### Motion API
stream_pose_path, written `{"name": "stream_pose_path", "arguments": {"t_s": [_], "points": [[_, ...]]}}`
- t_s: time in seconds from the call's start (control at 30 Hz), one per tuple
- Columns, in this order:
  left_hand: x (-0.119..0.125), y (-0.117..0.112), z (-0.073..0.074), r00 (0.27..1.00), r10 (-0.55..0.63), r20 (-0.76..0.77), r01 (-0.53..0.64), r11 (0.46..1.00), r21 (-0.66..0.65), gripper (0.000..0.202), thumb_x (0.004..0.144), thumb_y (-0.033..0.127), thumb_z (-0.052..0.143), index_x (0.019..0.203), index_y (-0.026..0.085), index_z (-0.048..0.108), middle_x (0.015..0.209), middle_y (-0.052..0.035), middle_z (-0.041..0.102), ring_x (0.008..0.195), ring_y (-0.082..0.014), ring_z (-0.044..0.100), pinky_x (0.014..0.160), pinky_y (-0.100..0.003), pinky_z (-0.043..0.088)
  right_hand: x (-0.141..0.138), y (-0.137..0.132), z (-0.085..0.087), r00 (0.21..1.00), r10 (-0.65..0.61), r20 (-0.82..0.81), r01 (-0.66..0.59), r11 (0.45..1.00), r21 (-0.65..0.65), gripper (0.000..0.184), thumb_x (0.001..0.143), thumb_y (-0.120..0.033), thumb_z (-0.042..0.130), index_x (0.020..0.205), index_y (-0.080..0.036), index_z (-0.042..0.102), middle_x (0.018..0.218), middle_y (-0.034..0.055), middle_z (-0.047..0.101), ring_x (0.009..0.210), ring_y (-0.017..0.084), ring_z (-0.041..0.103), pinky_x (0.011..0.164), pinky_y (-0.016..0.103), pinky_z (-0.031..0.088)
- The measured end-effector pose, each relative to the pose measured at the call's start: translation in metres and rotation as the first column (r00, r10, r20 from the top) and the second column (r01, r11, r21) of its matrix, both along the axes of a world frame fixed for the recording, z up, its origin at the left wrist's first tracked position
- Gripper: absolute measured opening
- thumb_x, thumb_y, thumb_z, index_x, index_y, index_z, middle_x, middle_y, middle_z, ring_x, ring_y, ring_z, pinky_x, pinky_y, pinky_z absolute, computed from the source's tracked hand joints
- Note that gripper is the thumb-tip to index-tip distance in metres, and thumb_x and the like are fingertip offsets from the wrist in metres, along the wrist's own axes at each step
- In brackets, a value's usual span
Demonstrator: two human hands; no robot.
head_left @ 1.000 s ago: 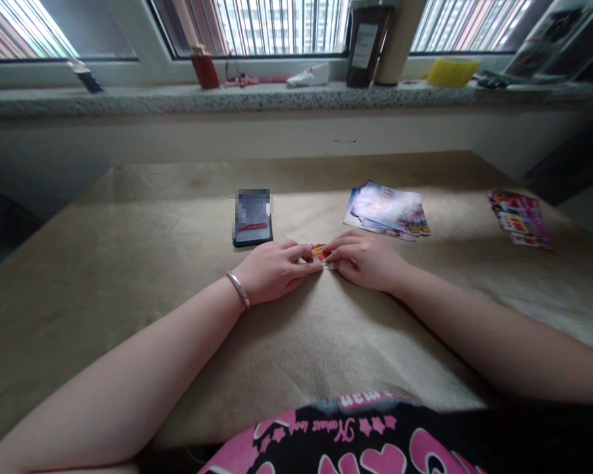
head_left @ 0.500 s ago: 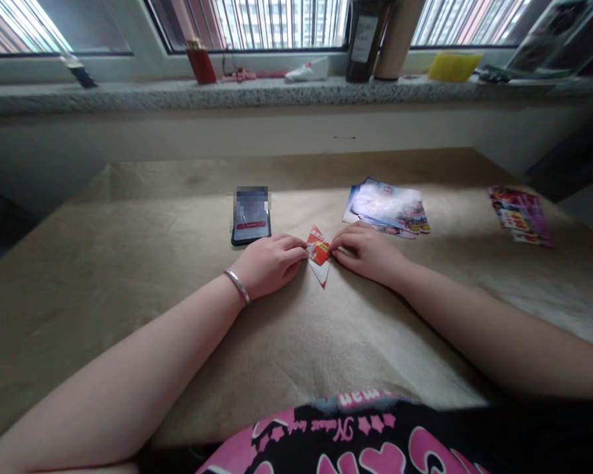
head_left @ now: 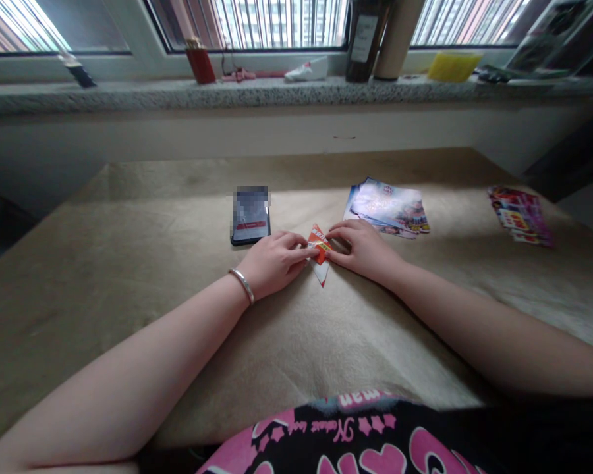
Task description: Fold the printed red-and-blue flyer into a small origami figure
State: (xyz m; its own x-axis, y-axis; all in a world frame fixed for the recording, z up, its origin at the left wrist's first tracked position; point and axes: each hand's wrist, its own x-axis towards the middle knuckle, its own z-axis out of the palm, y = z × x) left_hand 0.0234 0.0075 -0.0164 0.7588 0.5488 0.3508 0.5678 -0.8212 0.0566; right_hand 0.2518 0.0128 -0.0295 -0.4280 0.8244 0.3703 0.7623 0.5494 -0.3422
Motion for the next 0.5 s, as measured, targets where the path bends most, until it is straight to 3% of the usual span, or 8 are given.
{"name": "stream_pose_path", "arguments": {"t_s": [0.33, 0.5], "points": [[0.0027, -0.0023, -0.0031, 0.998, 0.052, 0.038, -0.048, 0.995, -0.082, 0.030, 0.087, 0.019, 0.052, 0.113, 0.029, 0.064, 0.115, -0.0067, 0.061, 0.100, -0.0196, 0.057, 0.088, -0.038, 0.047, -0.0005, 0.0061, -0.0025, 0.997, 0.016, -0.074, -0.019, 0.999, -0.040, 0.027, 0.075, -0.038, 0.070, 0.096, -0.021, 0.069, 0.101, 0.0072, 0.068, 0.098, 0.024, 0.059, 0.089, 0.041, 0.044], [0.0049, 0.0000, -0.0066, 0.989, 0.098, 0.112, -0.080, 0.984, -0.159, 0.024, 0.085, 0.021, 0.057, 0.105, 0.027, 0.068, 0.115, -0.0068, 0.062, 0.102, -0.0202, 0.058, 0.090, -0.040, 0.047, -0.0007, 0.0081, -0.0026, 0.991, 0.023, -0.130, -0.033, 0.997, -0.072, 0.019, 0.072, -0.034, 0.072, 0.085, -0.021, 0.068, 0.096, 0.0056, 0.070, 0.094, 0.023, 0.061, 0.087, 0.040, 0.043]]}}
